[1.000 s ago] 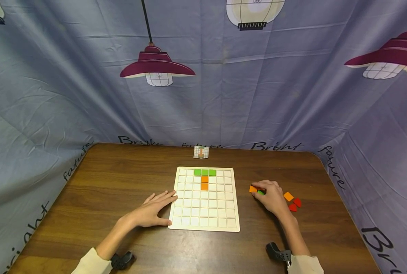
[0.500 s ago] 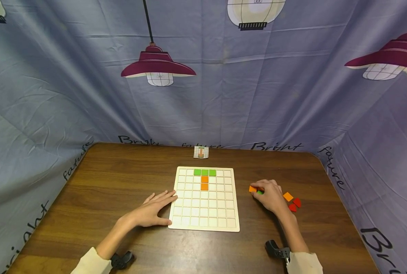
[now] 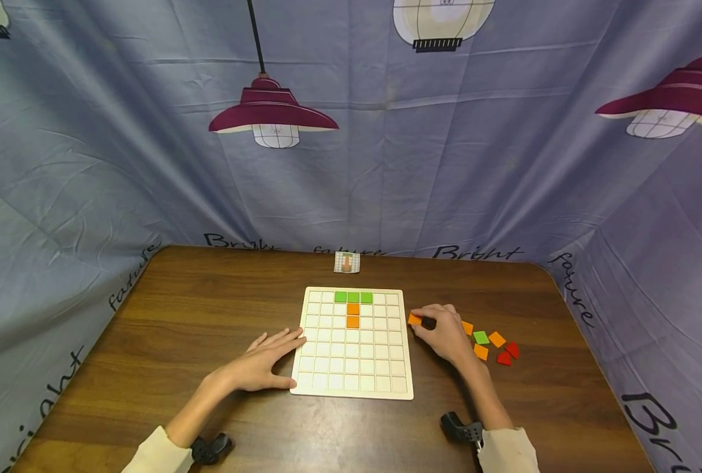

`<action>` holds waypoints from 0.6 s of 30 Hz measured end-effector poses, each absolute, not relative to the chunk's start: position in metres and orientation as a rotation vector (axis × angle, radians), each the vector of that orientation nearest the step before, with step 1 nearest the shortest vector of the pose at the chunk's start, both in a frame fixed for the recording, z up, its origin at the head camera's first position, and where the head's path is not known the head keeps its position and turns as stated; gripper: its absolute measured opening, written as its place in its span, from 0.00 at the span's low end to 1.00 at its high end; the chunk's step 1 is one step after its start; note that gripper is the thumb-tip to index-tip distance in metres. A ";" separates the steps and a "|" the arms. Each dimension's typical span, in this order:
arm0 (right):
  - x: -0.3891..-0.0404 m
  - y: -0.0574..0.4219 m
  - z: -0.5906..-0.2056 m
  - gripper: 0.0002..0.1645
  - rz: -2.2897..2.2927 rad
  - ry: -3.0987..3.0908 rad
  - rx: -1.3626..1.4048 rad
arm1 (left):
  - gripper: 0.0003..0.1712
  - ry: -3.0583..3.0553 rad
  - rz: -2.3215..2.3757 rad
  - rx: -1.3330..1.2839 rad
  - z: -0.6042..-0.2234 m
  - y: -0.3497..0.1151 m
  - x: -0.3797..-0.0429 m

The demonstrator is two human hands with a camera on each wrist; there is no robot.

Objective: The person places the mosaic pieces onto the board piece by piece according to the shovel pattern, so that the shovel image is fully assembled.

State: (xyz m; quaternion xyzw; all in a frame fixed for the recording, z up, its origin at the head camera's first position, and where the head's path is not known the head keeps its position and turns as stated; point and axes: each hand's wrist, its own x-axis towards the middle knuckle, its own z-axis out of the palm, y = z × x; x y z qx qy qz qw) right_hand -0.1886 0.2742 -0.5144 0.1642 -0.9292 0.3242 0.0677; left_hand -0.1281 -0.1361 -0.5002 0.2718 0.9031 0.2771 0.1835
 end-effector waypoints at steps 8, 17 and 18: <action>-0.194 0.239 -0.511 0.17 1.047 -2.825 0.597 | 0.47 2.546 0.784 0.768 -0.498 -0.136 -0.128; -0.195 0.200 -0.514 0.16 1.148 -2.827 0.712 | 0.47 2.536 0.799 0.776 -0.497 -0.135 -0.127; -0.195 0.197 -0.514 0.16 1.136 -2.828 0.728 | 0.47 2.537 0.799 0.775 -0.497 -0.135 -0.127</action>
